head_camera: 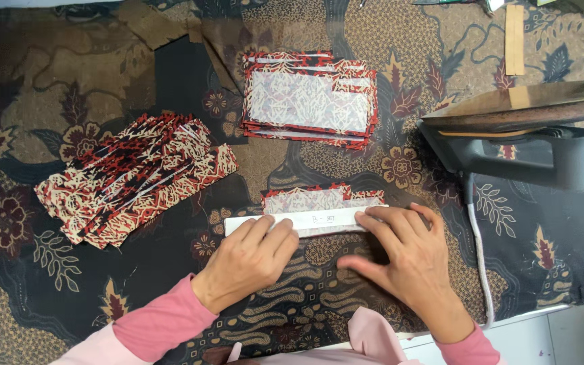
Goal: The person repeatedly irons small rectangular pieces of patterned fabric on a table. They use a ruler to align the fabric, press it with an iron, and stack the finished pieces. The process is repeated for multiple fabric pieces.
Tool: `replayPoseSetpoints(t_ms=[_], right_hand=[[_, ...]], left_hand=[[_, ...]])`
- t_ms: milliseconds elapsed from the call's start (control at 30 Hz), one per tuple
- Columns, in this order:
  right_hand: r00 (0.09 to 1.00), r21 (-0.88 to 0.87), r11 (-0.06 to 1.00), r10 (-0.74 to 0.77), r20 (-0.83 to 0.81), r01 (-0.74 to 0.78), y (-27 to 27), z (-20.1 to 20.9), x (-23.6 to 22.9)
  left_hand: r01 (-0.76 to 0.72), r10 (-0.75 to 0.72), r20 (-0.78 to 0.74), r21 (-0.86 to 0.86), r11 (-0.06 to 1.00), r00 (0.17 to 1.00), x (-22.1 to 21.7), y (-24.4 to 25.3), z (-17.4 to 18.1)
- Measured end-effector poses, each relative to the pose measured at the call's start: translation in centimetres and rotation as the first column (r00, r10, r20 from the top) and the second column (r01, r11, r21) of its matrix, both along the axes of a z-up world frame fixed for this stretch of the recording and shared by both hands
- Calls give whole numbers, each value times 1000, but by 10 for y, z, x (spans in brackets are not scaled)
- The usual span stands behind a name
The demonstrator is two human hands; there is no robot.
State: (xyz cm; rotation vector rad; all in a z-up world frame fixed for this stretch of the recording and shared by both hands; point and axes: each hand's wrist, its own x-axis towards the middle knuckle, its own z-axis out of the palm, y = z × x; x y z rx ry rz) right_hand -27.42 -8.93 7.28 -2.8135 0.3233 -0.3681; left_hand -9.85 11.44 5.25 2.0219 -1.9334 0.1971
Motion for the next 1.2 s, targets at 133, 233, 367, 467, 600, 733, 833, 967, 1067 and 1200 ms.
replayPoseSetpoints(t_ms=[133,233,367,467,600,733,833,967,1067,1200], right_hand=[[999,-1,999,-47,18,47,-5,-4,5],[997,69,996,-65,50,61,-8,-5,7],[994,103,990,-104,46,98,-11,-6,11],[992,109,988,-115,49,110,-12,-7,13],[991,101,986,-134,20,131,-13,-8,15],[986,70,987,-148,81,143,-8,-9,15],[994,-97,991,-82,68,88,0,-10,12],[1000,-1,1000,12,8,-12,-1,-15,10],[999,65,997,29,46,-32,-3,-14,11],[996,46,998,49,77,-53,-3,-9,11]], left_hand=[[-30,37,-179,38,999,983,4,-4,0],[-73,60,-312,-30,997,948,11,-4,4],[-126,129,-470,37,991,873,17,-5,10],[-146,166,-521,80,986,837,18,-8,13],[-169,197,-535,101,980,822,18,-11,13],[-199,210,-503,75,977,839,15,-11,10],[-158,150,-396,12,987,906,14,-10,7],[-3,10,-213,32,999,977,12,-7,5],[27,-16,-190,57,998,982,12,-4,6],[27,-20,-98,66,997,995,16,-2,5]])
